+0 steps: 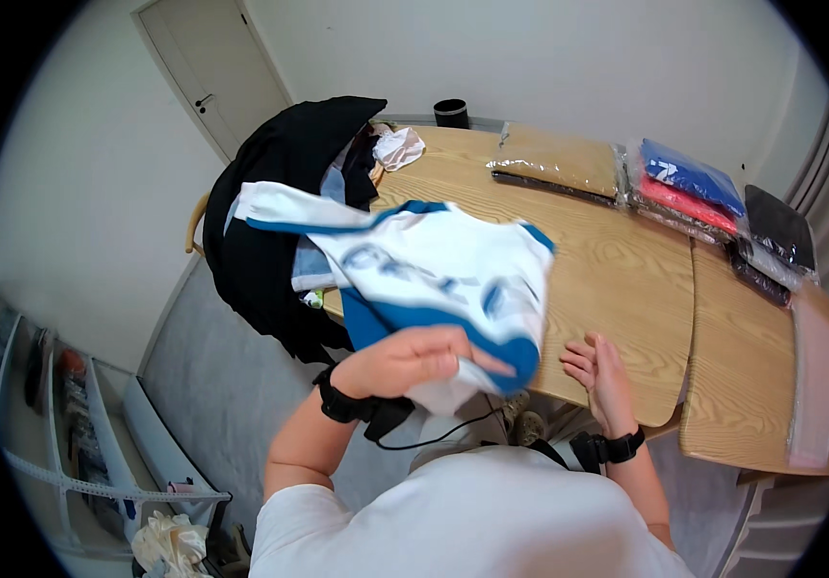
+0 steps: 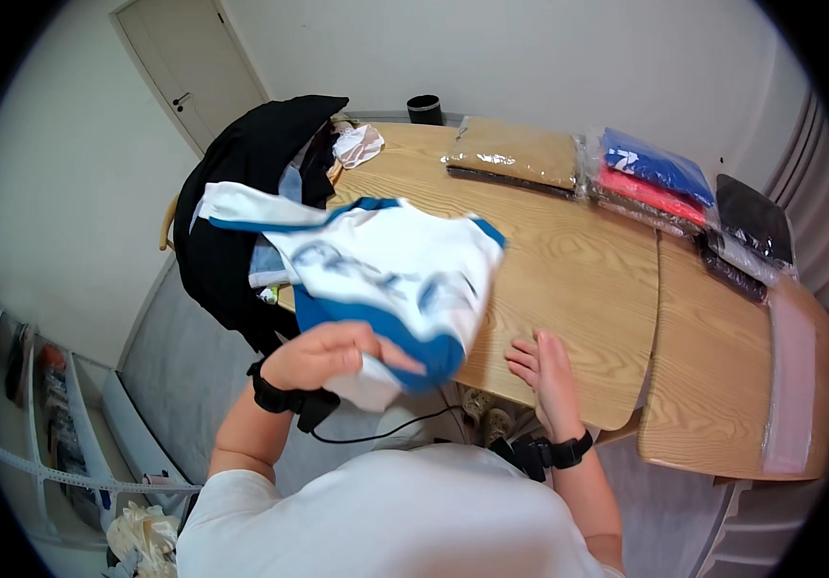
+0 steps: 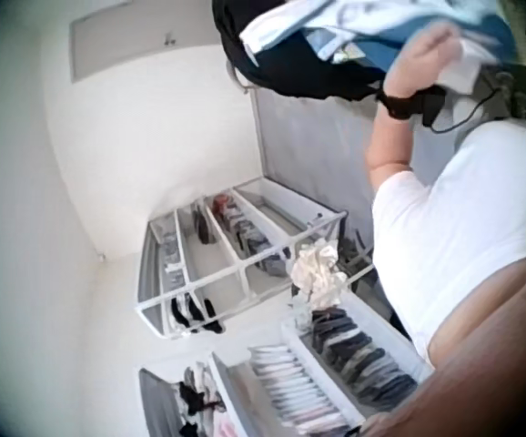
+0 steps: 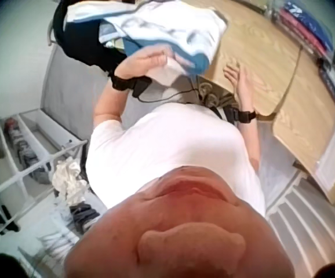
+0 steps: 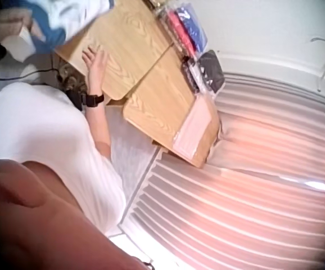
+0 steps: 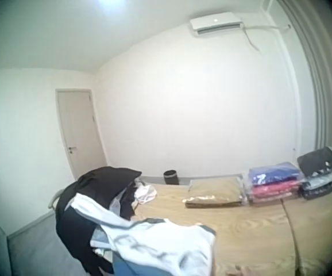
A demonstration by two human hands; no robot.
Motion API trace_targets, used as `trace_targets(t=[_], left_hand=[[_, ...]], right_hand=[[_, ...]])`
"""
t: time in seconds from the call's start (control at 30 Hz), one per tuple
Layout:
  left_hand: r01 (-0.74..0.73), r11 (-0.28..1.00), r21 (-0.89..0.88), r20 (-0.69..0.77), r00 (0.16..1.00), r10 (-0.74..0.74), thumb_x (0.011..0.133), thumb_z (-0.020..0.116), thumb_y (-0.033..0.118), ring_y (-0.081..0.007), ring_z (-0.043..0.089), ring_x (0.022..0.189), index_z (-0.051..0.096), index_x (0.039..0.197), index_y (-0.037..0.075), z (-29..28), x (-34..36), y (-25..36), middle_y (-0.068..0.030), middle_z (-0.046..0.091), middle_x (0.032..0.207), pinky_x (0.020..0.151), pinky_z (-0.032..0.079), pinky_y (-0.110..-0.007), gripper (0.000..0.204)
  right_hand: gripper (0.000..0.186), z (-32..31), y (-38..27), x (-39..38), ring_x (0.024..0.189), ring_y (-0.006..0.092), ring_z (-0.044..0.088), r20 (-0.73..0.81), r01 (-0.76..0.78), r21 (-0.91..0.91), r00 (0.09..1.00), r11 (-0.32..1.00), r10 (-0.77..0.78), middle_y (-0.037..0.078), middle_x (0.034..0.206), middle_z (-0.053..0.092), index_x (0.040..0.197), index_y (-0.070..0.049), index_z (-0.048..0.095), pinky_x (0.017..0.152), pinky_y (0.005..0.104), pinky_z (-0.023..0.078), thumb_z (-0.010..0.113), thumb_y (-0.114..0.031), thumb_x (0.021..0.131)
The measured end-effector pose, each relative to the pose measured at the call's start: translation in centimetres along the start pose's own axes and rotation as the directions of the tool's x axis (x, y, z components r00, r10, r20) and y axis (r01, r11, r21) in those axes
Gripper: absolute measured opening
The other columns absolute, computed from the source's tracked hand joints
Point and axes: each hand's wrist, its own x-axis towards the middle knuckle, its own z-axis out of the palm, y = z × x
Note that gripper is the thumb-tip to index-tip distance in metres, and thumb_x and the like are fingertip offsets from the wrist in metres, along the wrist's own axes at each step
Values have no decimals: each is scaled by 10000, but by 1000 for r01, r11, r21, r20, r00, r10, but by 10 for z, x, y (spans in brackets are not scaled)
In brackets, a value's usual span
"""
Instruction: Folding garments and placing them into clear plastic shipping bags.
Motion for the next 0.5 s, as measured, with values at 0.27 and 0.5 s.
trace_targets(t=[0.27, 0.5], left_hand=[[335, 926, 174, -152, 938, -311, 967, 450, 230, -232, 520, 1120, 533, 1033, 15, -10, -8, -42, -145, 536, 1252, 990, 358, -329, 240], [738, 356, 573, -792, 611, 7, 764, 687, 183, -470, 270, 1302, 261, 1365, -63, -97, -50, -137, -338, 213, 1403, 1071, 290, -418, 776]], right_hand=[[380, 22, 4, 9, 1024, 209, 577, 158, -24, 24, 987, 999, 20, 153, 1190, 554, 1258, 55, 412, 870, 316, 481, 516, -78, 917], [366, 19, 8, 4, 1000, 188, 574, 62, 38, 39, 997, 999, -40, 128, 1169, 557, 1223, 56, 452, 859, 293, 470, 547, -46, 885]])
